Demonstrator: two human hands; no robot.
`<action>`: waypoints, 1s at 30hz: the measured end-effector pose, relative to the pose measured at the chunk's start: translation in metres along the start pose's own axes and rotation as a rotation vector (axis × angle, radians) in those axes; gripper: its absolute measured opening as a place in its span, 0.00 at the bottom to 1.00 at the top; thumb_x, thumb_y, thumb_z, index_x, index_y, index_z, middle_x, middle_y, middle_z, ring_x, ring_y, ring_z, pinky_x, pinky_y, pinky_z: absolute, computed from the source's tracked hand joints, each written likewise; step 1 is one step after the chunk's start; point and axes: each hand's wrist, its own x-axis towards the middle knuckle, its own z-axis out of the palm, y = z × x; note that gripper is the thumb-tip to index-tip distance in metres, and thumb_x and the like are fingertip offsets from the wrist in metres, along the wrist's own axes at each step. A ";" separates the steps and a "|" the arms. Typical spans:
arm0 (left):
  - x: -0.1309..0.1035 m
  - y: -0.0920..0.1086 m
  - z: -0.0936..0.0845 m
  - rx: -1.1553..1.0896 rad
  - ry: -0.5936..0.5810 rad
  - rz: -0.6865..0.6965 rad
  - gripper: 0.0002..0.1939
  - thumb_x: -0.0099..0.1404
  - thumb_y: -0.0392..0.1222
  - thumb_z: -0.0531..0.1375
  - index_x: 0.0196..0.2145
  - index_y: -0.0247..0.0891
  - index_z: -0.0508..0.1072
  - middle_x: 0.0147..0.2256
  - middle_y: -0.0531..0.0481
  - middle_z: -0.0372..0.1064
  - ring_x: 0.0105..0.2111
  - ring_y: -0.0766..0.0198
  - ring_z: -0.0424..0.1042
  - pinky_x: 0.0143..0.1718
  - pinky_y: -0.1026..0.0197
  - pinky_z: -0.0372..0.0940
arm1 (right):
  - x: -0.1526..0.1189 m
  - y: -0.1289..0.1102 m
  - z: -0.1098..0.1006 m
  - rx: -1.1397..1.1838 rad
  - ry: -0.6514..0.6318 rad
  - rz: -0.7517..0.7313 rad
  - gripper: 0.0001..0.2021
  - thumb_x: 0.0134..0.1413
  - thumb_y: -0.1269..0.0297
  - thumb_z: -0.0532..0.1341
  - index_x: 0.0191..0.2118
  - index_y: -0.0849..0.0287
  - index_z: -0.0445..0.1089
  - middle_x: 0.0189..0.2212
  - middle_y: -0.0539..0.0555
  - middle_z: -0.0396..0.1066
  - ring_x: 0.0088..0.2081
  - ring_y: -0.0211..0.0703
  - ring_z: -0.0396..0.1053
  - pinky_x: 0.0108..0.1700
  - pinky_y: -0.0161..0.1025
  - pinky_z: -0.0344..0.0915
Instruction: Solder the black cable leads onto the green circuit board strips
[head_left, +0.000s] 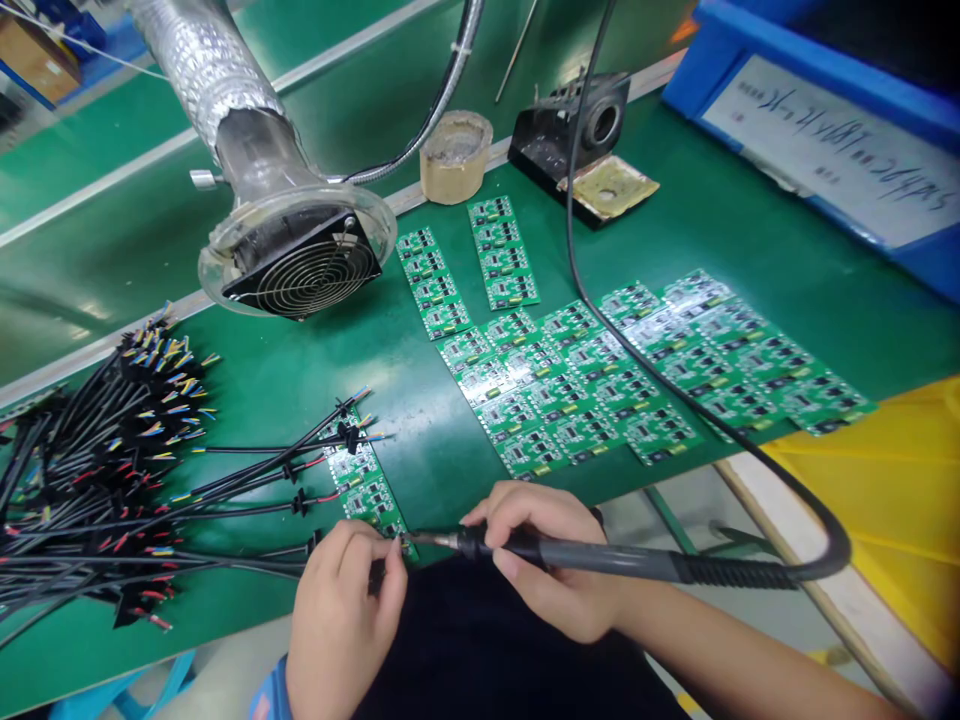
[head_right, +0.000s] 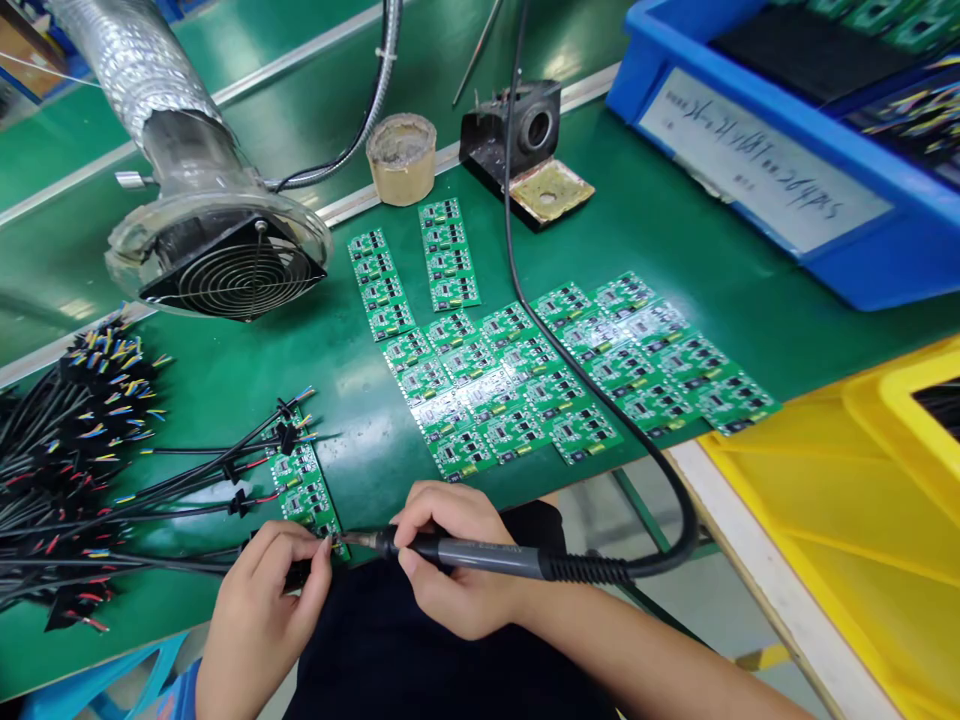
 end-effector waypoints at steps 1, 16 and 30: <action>0.000 0.000 0.001 -0.006 0.007 -0.012 0.04 0.62 0.33 0.54 0.29 0.38 0.64 0.28 0.50 0.63 0.29 0.64 0.66 0.30 0.60 0.62 | 0.000 0.000 0.000 -0.002 -0.004 0.002 0.06 0.45 0.73 0.55 0.31 0.57 0.64 0.20 0.49 0.63 0.24 0.39 0.67 0.27 0.37 0.68; -0.001 0.006 0.000 0.076 0.039 -0.090 0.03 0.62 0.37 0.53 0.30 0.39 0.65 0.34 0.47 0.61 0.33 0.61 0.69 0.31 0.60 0.66 | 0.000 -0.003 -0.004 0.086 0.060 0.029 0.02 0.50 0.70 0.56 0.31 0.57 0.65 0.22 0.50 0.63 0.24 0.39 0.66 0.28 0.40 0.69; 0.001 -0.002 -0.008 0.049 -0.103 -0.027 0.06 0.65 0.36 0.50 0.36 0.39 0.65 0.40 0.44 0.63 0.42 0.58 0.70 0.41 0.55 0.69 | 0.002 -0.001 0.000 -0.042 -0.004 0.021 0.07 0.45 0.74 0.55 0.32 0.57 0.64 0.22 0.50 0.64 0.24 0.39 0.66 0.28 0.38 0.68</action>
